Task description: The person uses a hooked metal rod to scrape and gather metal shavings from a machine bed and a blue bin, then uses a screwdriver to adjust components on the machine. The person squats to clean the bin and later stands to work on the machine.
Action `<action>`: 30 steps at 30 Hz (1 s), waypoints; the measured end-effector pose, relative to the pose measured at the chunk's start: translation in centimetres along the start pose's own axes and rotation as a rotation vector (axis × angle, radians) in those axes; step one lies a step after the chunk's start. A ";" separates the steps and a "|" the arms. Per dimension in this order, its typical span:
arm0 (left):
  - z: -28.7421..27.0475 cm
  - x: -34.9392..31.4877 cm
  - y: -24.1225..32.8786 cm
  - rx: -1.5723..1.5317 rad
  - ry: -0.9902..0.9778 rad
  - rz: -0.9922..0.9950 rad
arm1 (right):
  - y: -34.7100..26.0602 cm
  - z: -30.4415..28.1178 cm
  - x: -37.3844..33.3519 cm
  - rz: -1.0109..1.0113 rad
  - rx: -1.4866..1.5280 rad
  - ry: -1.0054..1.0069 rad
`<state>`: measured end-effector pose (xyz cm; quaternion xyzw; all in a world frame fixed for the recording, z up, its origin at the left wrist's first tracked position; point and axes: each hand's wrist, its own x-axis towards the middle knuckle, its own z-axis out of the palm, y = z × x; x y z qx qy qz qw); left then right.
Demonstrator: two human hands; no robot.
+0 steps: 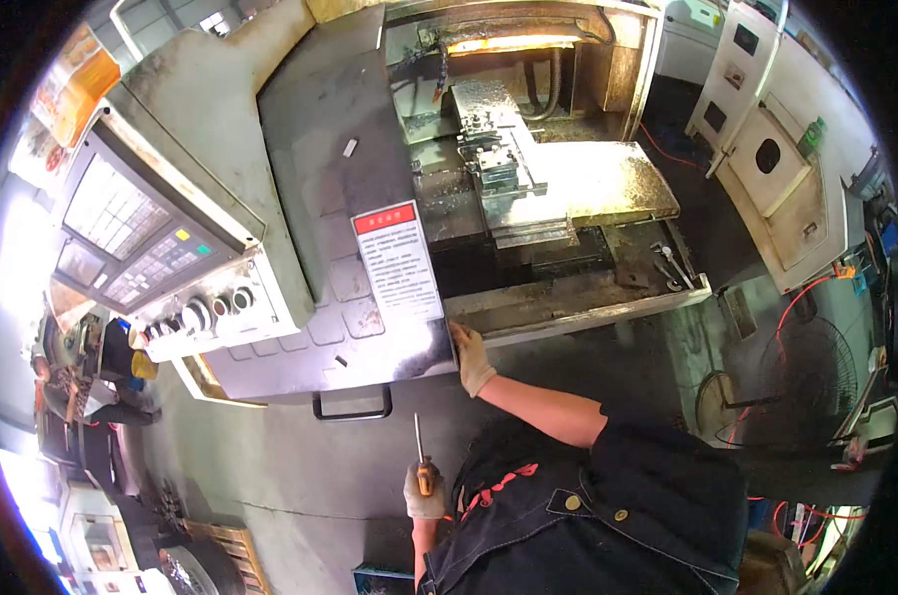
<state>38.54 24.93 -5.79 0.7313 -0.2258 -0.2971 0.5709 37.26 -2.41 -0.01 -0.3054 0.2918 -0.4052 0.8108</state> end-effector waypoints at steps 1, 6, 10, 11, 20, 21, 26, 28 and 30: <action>-0.2 -0.1 0.4 0.152 -0.011 0.063 | 1.0 0.2 0.2 -0.028 -0.034 -0.008; 2.2 2.3 6.7 0.478 -0.143 0.181 | 6.9 -0.1 2.9 0.009 -0.014 -0.101; 6.5 6.2 12.3 0.502 -0.208 0.188 | 7.5 -3.1 6.9 0.325 0.233 -0.213; 7.6 7.8 13.3 0.509 -0.201 0.197 | 6.9 -4.4 8.2 0.406 0.209 -0.237; 13.8 17.7 15.5 0.586 -0.155 0.153 | -17.6 -11.4 23.6 0.116 -0.363 -0.313; 14.2 18.2 15.7 0.574 -0.172 0.092 | -20.0 -12.5 26.8 -0.029 -0.504 -0.275; 14.6 19.6 14.6 0.534 -0.079 0.055 | -27.4 -11.3 38.0 -0.372 -1.472 0.078; 15.6 20.1 14.9 0.503 -0.102 -0.026 | -26.3 -13.8 42.7 -0.531 -1.583 0.179; 15.4 20.0 12.3 0.478 -0.022 0.022 | -24.9 -12.8 45.9 -0.437 -1.641 0.123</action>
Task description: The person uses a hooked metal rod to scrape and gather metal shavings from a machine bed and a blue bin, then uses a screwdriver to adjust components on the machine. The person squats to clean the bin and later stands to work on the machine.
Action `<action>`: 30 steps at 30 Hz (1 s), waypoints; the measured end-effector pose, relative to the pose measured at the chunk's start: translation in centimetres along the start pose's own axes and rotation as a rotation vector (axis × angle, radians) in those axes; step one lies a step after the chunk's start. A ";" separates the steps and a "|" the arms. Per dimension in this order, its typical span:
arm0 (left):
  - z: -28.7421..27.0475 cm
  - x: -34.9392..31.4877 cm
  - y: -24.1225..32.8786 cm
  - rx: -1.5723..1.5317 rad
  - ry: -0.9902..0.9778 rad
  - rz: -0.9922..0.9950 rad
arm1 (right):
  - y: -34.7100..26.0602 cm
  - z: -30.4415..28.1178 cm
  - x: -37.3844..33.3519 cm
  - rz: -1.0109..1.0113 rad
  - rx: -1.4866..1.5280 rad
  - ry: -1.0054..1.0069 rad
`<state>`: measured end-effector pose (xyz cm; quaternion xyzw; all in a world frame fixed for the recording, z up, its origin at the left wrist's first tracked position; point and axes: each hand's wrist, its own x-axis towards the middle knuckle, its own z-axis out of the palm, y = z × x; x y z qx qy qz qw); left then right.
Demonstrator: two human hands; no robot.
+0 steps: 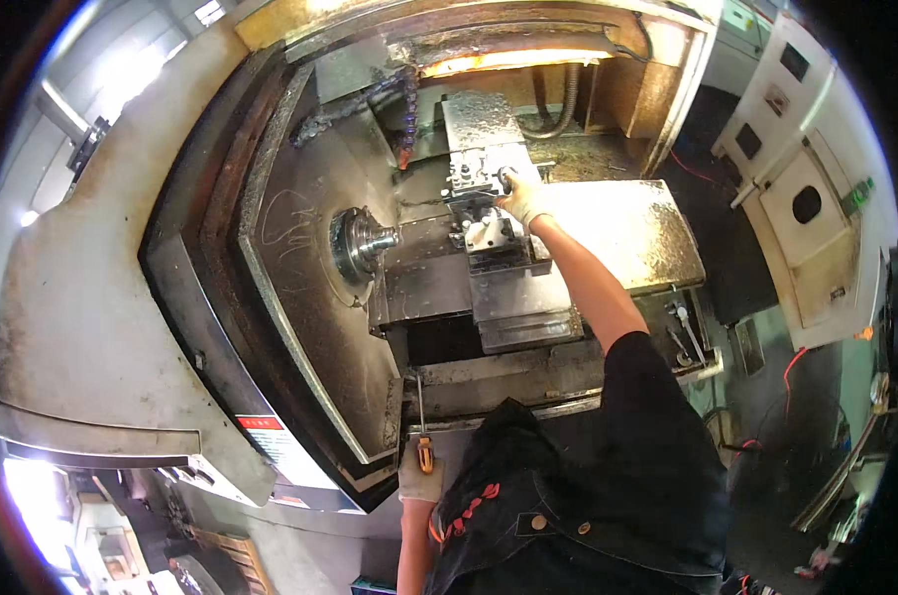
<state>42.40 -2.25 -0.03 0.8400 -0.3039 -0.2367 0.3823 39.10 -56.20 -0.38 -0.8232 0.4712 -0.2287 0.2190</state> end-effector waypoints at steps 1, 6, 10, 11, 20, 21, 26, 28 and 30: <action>0.2 -0.1 -0.5 0.020 -0.004 -0.047 | -0.4 0.9 0.2 -0.026 0.085 0.036; 0.3 -0.9 -0.3 0.021 0.022 -0.031 | 2.3 4.2 1.7 0.010 0.356 0.240; -0.2 -1.6 0.0 0.057 0.007 -0.167 | -0.3 4.2 1.4 0.204 0.275 -0.077; 0.0 -1.6 -0.3 0.066 0.010 -0.157 | 0.0 4.2 1.8 0.180 0.288 -0.032; -0.4 -0.8 1.5 0.086 0.018 -0.158 | 0.0 3.7 1.2 -0.192 0.448 -0.094; -0.5 -0.8 1.6 0.078 0.013 -0.178 | -2.1 3.2 0.6 -0.290 0.311 -0.076; 0.4 -0.4 0.3 0.105 -0.024 -0.162 | -8.4 1.7 2.3 -0.319 0.122 -0.018; 0.3 -0.1 0.9 0.095 -0.023 -0.148 | -8.9 2.2 3.2 -0.357 0.042 -0.089; 0.1 0.0 1.8 0.057 -0.021 -0.160 | -8.8 3.2 3.5 -0.356 0.149 -0.176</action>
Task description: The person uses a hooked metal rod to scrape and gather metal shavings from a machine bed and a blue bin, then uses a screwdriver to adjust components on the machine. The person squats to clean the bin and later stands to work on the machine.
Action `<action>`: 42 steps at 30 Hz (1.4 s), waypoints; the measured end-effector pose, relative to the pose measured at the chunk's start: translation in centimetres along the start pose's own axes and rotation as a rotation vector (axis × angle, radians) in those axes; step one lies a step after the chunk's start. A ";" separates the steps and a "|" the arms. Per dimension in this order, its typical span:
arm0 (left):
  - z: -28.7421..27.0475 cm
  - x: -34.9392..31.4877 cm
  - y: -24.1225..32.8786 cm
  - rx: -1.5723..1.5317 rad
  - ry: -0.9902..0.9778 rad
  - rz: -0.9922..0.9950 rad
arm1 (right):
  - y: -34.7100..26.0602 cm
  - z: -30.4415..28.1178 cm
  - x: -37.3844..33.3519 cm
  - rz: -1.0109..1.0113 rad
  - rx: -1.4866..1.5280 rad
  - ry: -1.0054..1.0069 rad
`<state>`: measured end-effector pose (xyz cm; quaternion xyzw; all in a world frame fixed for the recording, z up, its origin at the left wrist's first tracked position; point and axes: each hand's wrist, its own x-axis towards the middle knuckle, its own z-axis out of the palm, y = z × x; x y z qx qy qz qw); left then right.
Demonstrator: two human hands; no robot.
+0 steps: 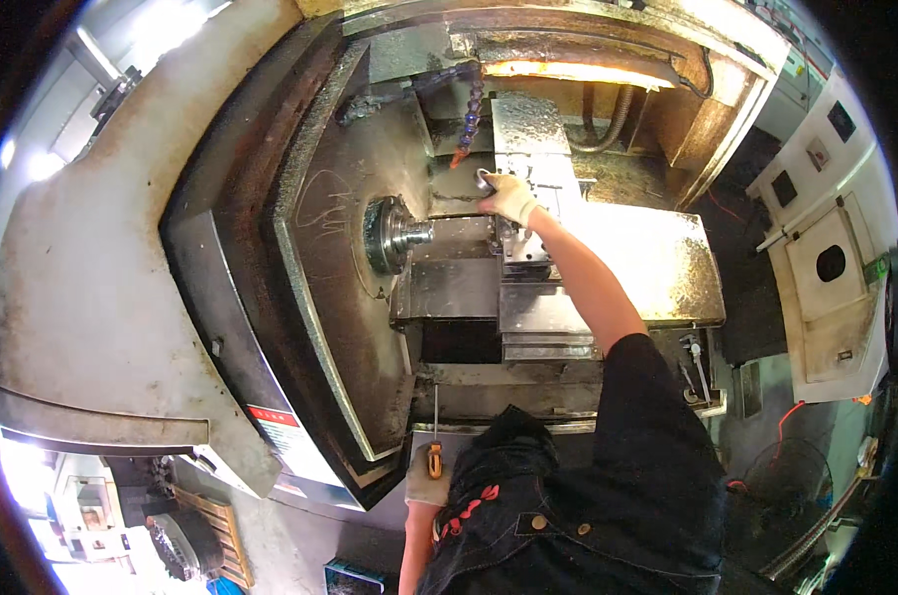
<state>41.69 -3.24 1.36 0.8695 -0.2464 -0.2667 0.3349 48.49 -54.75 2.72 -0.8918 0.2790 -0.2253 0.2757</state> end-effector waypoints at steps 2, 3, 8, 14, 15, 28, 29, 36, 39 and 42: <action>-0.1 -0.1 -0.6 0.004 0.023 -0.014 | 1.9 -0.1 -1.0 0.027 0.298 -0.055; -0.3 -0.4 -0.6 -0.008 0.029 -0.059 | 2.2 -0.8 -1.5 -0.090 0.138 -0.078; -0.3 -1.4 -2.8 -0.051 0.052 -0.110 | 4.3 -0.7 -2.8 0.354 0.804 0.065; 0.0 -1.2 -2.5 0.012 0.023 -0.054 | 4.5 0.7 -2.0 0.217 0.048 -0.057; 0.3 -1.0 -2.8 -0.005 0.021 -0.034 | 1.9 0.1 -1.7 0.308 0.099 -0.105; 0.1 -1.6 -3.5 -0.023 0.037 -0.037 | 6.2 -4.4 -9.2 0.415 0.207 0.201; 0.0 -1.5 -3.0 -0.028 0.023 -0.015 | 8.8 -4.4 -9.7 0.385 0.244 0.230; 0.7 -1.0 -3.5 -0.058 -0.045 -0.008 | 7.0 -6.4 -10.1 0.355 0.049 0.125; 0.6 -1.5 -3.8 -0.079 0.019 0.028 | 7.6 -7.4 -10.3 0.315 0.101 0.122; -0.3 -1.4 -3.2 -0.007 0.028 -0.041 | 4.4 -6.8 -9.0 0.254 0.154 0.054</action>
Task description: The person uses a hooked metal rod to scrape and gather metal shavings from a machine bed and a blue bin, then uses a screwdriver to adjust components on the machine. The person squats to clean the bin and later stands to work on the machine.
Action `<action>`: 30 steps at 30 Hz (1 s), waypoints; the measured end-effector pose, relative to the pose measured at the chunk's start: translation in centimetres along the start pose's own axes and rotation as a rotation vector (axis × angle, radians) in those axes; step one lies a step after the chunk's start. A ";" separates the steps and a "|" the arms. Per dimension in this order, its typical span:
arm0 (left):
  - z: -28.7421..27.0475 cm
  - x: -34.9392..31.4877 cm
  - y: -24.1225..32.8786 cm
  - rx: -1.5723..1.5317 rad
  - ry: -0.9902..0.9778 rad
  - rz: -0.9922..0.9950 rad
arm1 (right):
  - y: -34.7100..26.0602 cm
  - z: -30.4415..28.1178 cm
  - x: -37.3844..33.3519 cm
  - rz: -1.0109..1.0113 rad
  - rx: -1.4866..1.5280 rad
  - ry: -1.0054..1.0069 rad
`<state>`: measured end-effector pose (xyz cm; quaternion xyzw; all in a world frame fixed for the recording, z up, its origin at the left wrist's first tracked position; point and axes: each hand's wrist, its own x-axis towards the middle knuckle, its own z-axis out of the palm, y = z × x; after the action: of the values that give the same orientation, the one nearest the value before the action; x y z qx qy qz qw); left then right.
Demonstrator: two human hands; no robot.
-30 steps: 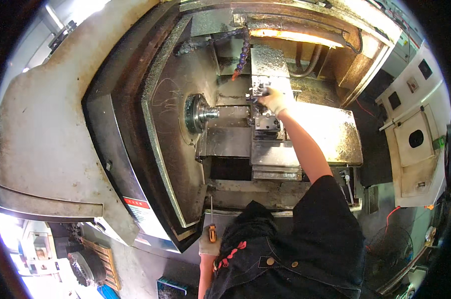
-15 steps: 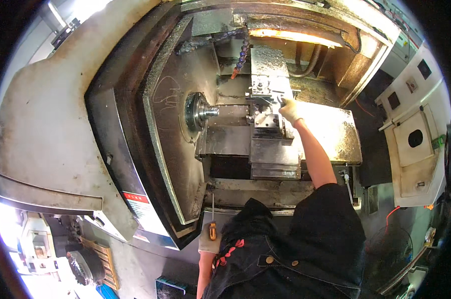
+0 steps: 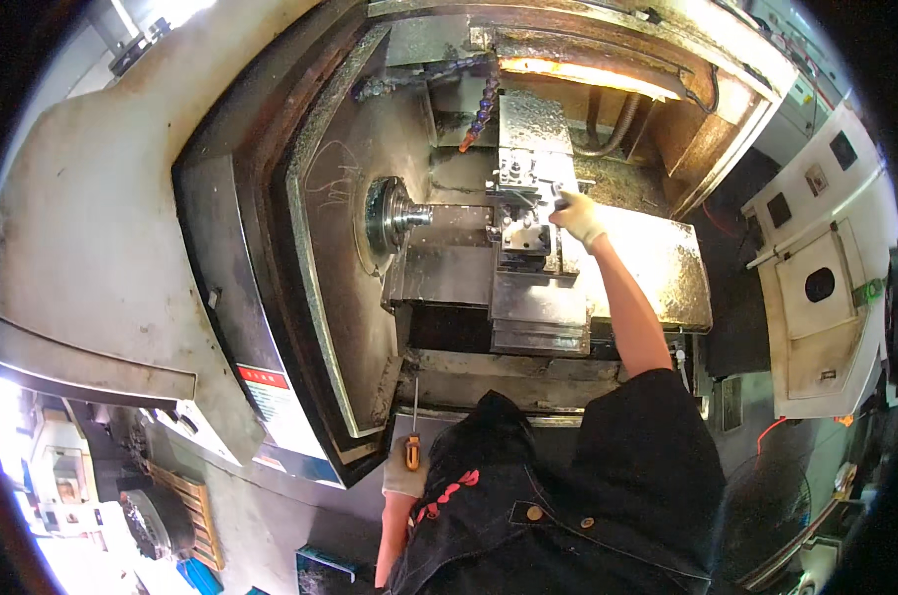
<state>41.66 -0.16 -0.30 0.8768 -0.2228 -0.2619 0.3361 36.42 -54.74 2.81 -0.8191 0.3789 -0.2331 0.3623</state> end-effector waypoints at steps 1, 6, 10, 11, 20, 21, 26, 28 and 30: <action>0.1 0.3 -0.7 -0.010 -0.024 0.039 | -1.7 1.1 0.1 -0.072 -0.102 -0.007; 0.6 0.6 0.8 -0.008 -0.039 0.099 | -3.2 4.9 4.2 -0.041 -0.295 -0.097; 1.6 0.4 0.6 -0.013 -0.091 0.040 | -1.8 6.2 6.0 0.050 -0.228 -0.123; 1.3 0.1 0.8 0.019 -0.088 0.038 | -3.1 5.8 5.2 0.103 -0.171 -0.203; 1.6 -0.6 -0.1 0.063 -0.109 -0.055 | -4.1 2.8 1.5 -0.065 0.602 -0.430; 1.6 -0.4 -0.2 0.009 -0.136 -0.030 | -3.7 1.5 0.9 0.082 0.529 -0.298; 1.2 0.0 -0.6 -0.005 -0.129 -0.019 | -1.4 -2.0 -0.2 0.034 0.580 -0.181; 0.7 -0.1 -0.2 -0.018 -0.132 0.003 | -1.7 -2.7 -0.9 0.094 0.554 -0.202; 0.2 0.0 0.3 -0.036 -0.135 0.035 | -1.9 -2.4 -1.6 0.101 0.464 -0.212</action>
<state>41.42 -0.43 -0.24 0.8470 -0.2555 -0.3186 0.3404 34.74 -53.64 5.62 -0.7140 0.3158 -0.2081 0.5892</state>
